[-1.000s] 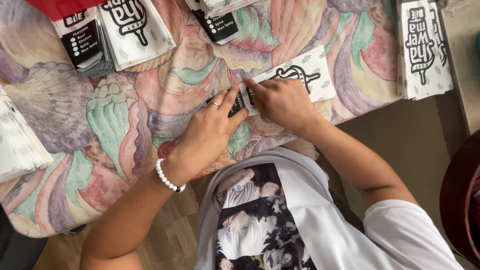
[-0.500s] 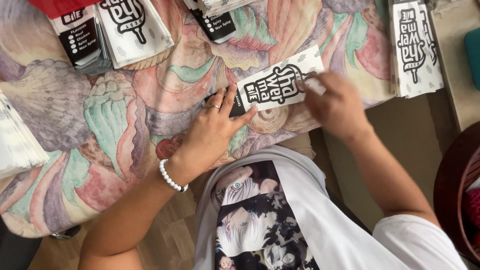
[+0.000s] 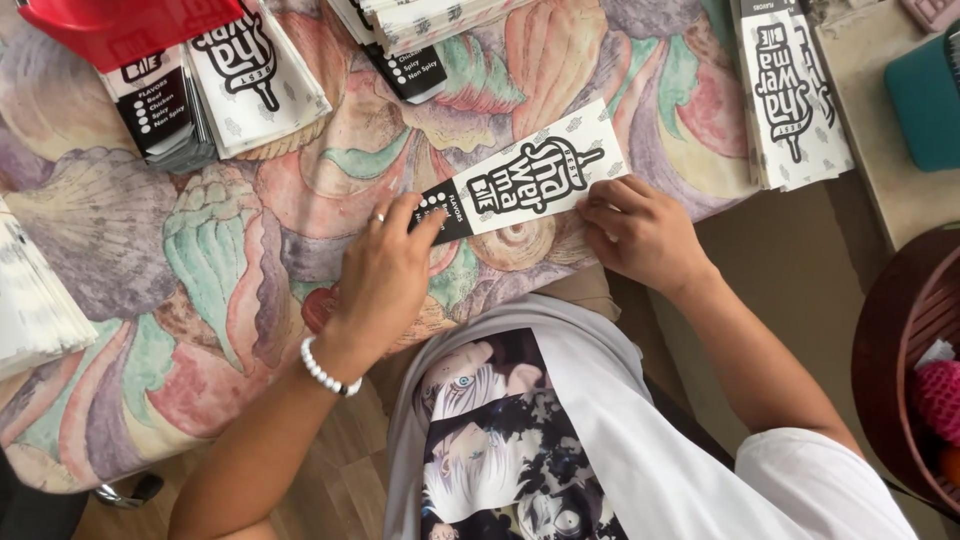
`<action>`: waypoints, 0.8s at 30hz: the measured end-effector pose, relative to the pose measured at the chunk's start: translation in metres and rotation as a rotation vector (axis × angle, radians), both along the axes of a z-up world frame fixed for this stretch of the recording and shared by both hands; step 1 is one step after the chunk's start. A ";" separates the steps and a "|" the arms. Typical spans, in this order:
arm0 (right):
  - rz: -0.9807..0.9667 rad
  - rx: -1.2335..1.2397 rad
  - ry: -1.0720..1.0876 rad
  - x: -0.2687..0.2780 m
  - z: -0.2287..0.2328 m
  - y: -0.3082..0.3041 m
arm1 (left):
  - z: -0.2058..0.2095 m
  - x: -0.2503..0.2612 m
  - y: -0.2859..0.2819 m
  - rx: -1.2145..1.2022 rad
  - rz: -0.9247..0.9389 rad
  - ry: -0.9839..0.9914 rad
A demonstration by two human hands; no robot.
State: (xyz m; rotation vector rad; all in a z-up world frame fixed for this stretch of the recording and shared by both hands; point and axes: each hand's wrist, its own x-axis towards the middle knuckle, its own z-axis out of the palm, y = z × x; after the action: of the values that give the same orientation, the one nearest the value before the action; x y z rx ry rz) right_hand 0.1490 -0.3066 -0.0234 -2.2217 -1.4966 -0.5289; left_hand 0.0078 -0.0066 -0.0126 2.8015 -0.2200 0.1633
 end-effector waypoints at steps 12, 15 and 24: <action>-0.013 0.023 0.050 -0.006 0.019 0.019 | -0.021 0.061 -0.005 -0.009 0.176 -0.051; -0.041 0.119 -0.110 -0.009 0.047 0.052 | 0.002 0.055 -0.012 -0.157 0.011 -0.160; 0.197 -0.048 0.013 0.015 0.086 0.043 | 0.058 0.018 0.022 -0.004 -0.166 -0.328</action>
State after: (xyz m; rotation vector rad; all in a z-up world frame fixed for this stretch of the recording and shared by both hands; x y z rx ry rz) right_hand 0.1644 -0.2636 0.0628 -2.0777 -1.7152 -0.4195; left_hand 0.0260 0.0154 0.0453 2.7213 -0.5260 0.5827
